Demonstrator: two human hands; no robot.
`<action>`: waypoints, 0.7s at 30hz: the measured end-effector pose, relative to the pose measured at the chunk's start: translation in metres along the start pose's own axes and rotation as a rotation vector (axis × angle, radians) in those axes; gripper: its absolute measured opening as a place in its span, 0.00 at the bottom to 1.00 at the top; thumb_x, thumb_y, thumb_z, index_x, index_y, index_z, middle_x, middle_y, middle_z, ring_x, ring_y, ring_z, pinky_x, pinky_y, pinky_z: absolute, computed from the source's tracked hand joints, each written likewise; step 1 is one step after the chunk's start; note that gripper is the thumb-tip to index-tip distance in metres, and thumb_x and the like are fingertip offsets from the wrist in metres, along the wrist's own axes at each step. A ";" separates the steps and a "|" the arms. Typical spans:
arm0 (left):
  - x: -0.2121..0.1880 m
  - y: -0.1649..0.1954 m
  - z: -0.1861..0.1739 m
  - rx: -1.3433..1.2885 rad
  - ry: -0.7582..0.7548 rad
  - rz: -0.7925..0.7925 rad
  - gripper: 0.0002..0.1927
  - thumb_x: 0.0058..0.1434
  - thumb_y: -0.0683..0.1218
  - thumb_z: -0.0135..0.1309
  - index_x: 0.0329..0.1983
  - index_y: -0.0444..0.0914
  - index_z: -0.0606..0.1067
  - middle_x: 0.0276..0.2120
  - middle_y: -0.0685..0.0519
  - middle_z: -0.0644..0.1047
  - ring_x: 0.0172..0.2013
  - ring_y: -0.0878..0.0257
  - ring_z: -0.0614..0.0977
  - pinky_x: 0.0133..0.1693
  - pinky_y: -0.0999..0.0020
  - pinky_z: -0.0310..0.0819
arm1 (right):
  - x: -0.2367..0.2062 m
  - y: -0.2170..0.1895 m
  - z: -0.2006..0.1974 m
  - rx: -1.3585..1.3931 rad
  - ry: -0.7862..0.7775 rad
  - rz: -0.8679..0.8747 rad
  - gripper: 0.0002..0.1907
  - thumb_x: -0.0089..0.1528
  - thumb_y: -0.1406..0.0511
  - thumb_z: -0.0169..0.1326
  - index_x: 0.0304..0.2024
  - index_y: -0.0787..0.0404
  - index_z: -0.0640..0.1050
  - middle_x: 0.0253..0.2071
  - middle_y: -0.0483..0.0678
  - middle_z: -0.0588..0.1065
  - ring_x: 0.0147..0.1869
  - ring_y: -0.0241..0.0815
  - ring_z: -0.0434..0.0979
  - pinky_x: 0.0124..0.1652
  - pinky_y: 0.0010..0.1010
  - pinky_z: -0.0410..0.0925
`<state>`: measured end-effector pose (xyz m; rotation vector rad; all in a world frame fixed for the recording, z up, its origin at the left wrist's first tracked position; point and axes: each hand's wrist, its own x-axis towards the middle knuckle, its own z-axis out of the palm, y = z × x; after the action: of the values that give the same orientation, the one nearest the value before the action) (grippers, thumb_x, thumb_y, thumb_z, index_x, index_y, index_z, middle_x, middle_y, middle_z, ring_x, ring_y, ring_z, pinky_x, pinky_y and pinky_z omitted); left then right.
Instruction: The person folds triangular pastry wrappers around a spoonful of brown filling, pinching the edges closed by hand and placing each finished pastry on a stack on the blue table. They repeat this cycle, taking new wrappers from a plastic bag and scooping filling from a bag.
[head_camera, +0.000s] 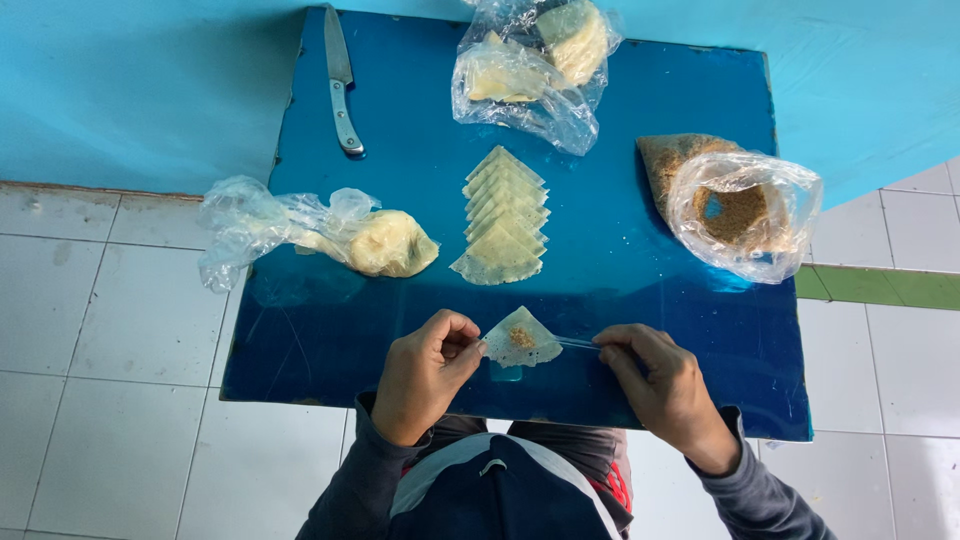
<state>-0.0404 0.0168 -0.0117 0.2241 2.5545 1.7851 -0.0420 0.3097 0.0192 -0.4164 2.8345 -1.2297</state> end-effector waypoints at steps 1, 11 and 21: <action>-0.001 -0.001 0.000 -0.018 0.005 -0.019 0.07 0.62 0.42 0.62 0.41 0.35 0.76 0.31 0.52 0.84 0.32 0.67 0.88 0.33 0.75 0.84 | 0.001 -0.002 0.001 -0.066 0.030 -0.090 0.07 0.63 0.69 0.57 0.43 0.62 0.81 0.35 0.47 0.81 0.39 0.39 0.82 0.41 0.32 0.70; 0.000 -0.009 -0.002 -0.010 0.011 0.015 0.07 0.63 0.42 0.61 0.41 0.35 0.76 0.33 0.51 0.84 0.34 0.66 0.88 0.35 0.74 0.85 | -0.003 -0.004 0.009 -0.482 0.172 -0.415 0.16 0.60 0.71 0.61 0.51 0.53 0.78 0.43 0.42 0.80 0.44 0.39 0.76 0.49 0.36 0.60; -0.004 -0.008 -0.002 -0.016 0.019 0.002 0.06 0.63 0.41 0.61 0.40 0.35 0.77 0.32 0.51 0.84 0.33 0.66 0.88 0.34 0.73 0.84 | -0.004 0.000 0.010 -0.498 0.208 -0.481 0.20 0.58 0.73 0.63 0.51 0.52 0.79 0.46 0.39 0.80 0.46 0.38 0.74 0.49 0.35 0.57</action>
<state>-0.0374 0.0117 -0.0182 0.2111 2.5527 1.8162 -0.0370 0.3035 0.0119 -1.0968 3.3316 -0.5956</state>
